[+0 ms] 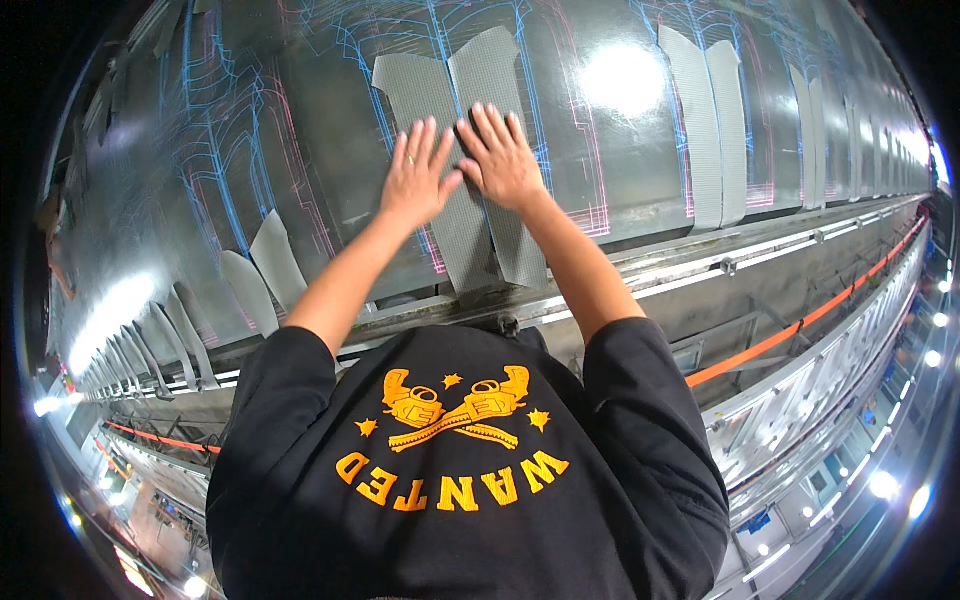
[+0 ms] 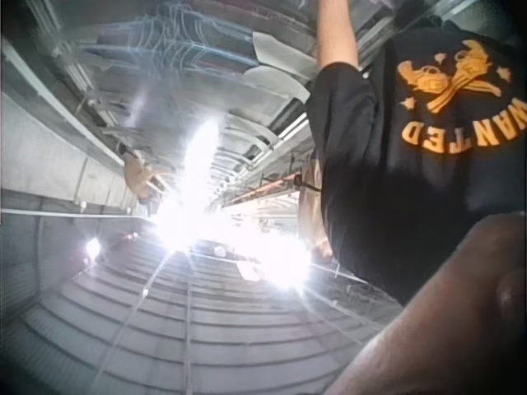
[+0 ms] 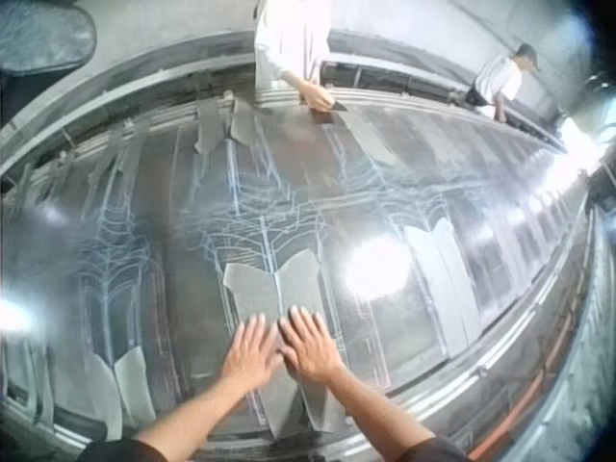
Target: The person applies strips of gray textured protective film to a large, curved, reflective metal surface. They align the film with blue and pink guide lines projected onto the surface, smooth it down with their hands, and repeat the process for multiple sections along the length of the panel.
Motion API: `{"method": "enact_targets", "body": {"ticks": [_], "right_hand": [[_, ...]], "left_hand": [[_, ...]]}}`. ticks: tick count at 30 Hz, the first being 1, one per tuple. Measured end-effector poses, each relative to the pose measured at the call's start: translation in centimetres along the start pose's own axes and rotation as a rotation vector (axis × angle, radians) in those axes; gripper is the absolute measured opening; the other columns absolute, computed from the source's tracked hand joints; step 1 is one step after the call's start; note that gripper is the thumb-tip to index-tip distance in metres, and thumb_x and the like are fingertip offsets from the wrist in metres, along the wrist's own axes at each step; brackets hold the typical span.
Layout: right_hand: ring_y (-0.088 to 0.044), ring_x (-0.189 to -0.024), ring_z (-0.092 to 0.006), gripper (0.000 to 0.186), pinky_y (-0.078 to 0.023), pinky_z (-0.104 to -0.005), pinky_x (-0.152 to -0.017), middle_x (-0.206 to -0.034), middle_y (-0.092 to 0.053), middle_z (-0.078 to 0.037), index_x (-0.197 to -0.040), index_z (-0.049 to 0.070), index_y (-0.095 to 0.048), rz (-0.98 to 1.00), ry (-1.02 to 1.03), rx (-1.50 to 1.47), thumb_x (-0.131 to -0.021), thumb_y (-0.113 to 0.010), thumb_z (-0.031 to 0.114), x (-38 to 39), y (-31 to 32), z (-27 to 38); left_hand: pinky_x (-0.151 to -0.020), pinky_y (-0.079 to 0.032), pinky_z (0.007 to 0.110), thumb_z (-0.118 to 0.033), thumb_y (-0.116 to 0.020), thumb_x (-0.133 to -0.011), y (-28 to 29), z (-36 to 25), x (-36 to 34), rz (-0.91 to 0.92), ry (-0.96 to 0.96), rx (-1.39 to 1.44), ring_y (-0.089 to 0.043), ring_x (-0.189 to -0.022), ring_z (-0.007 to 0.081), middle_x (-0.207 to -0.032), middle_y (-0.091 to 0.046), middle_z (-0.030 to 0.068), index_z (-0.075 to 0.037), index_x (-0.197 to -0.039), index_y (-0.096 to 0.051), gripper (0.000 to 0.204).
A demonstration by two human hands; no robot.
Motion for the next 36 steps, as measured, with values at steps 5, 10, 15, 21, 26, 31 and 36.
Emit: {"method": "enact_targets", "body": {"ticks": [5, 10, 15, 21, 26, 31, 36], "right_hand": [[-0.021, -0.161, -0.0369, 0.072, -0.015, -0.0552, -0.129, -0.172, -0.027, -0.02, -0.163, 0.003, -0.035, 0.158, 0.015, -0.074, -0.109, -0.041, 0.05, 12.4, 0.7, 5.8], [-0.02, -0.161, -0.033, 0.075, -0.017, -0.051, -0.13, -0.173, -0.024, -0.017, -0.162, 0.001, -0.034, 0.245, 0.003, -0.142, -0.107, -0.046, 0.05, 19.0, 1.0, 8.9], [-0.052, -0.138, -0.038, 0.048, -0.043, -0.0495, -0.113, -0.146, -0.057, -0.021, -0.137, 0.002, -0.061, 0.127, 0.021, -0.319, -0.102, -0.062, 0.035, 20.7, 2.7, 8.5], [-0.071, -0.095, -0.038, 0.028, -0.056, -0.0467, -0.086, -0.093, -0.072, -0.018, -0.097, 0.004, -0.071, 0.121, -0.219, -0.364, -0.1, -0.066, 0.032, 22.1, 2.1, 7.2], [-0.073, -0.095, -0.0379, 0.057, -0.053, -0.0508, -0.09, -0.1, -0.076, -0.02, -0.1, 0.006, -0.074, 0.289, -0.245, -0.219, -0.108, -0.043, 0.053, 22.6, 0.5, 7.8], [-0.072, -0.091, -0.0394, 0.053, -0.054, -0.0522, -0.084, -0.089, -0.076, -0.017, -0.083, 0.008, -0.075, 0.323, -0.313, -0.305, -0.104, -0.052, 0.051, 22.3, 1.8, 8.3], [-0.064, -0.061, -0.0214, 0.037, -0.053, -0.0377, -0.065, -0.072, -0.072, -0.016, -0.086, 0.0, -0.077, -0.217, -0.562, -0.862, -0.103, -0.068, 0.032, 22.5, 1.2, 5.8]], "left_hand": [[-0.131, -0.009, 0.056, -0.059, -0.05, -0.103, -0.1, -7.4, 12.3, 0.149, -0.093, 0.11, -0.012, -0.161, 0.0407, -0.174, -0.015, 0.0227, -0.025, -0.169, -0.025, 0.078], [-0.131, -0.009, 0.056, -0.058, -0.052, -0.103, -0.5, -10.2, 17.5, 0.184, -0.116, -0.028, -0.011, -0.162, 0.0398, -0.175, -0.014, 0.0192, -0.028, -0.168, -0.026, 0.077], [-0.128, -0.02, 0.055, -0.049, -0.056, -0.104, 0.4, -10.7, 18.9, 0.128, -0.202, 0.127, -0.027, -0.156, 0.0392, -0.167, -0.031, 0.0223, -0.017, -0.159, -0.045, 0.064], [-0.1, -0.052, 0.05, -0.045, -0.053, -0.106, 1.1, -12.8, 18.5, 0.434, -0.111, 0.356, -0.065, -0.116, 0.0407, -0.118, -0.07, 0.0176, -0.004, -0.126, -0.066, 0.048], [-0.11, -0.047, 0.052, -0.054, -0.044, -0.108, -1.3, -11.5, 19.3, 0.498, 0.064, 0.39, -0.06, -0.129, 0.0399, -0.139, -0.063, 0.0208, -0.003, -0.145, -0.058, 0.064], [-0.104, -0.05, 0.049, -0.046, -0.054, -0.105, -0.7, -9.0, 23.2, 0.311, 0.188, 0.617, -0.065, -0.12, 0.0397, -0.124, -0.071, 0.0202, -0.003, -0.125, -0.071, 0.051], [-0.072, -0.053, 0.05, -0.042, -0.061, -0.103, 3.8, -4.6, 28.3, -0.066, 0.472, 0.645, -0.07, -0.08, 0.0394, -0.084, -0.072, 0.0205, -0.001, -0.081, -0.072, 0.047]]}}
Point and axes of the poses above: each hand's wrist, its own x-axis away from the middle knuckle, its own y-axis out of the back of the hand, z = x × y, the point moved 3 cm from there along -x, towards the middle knuckle
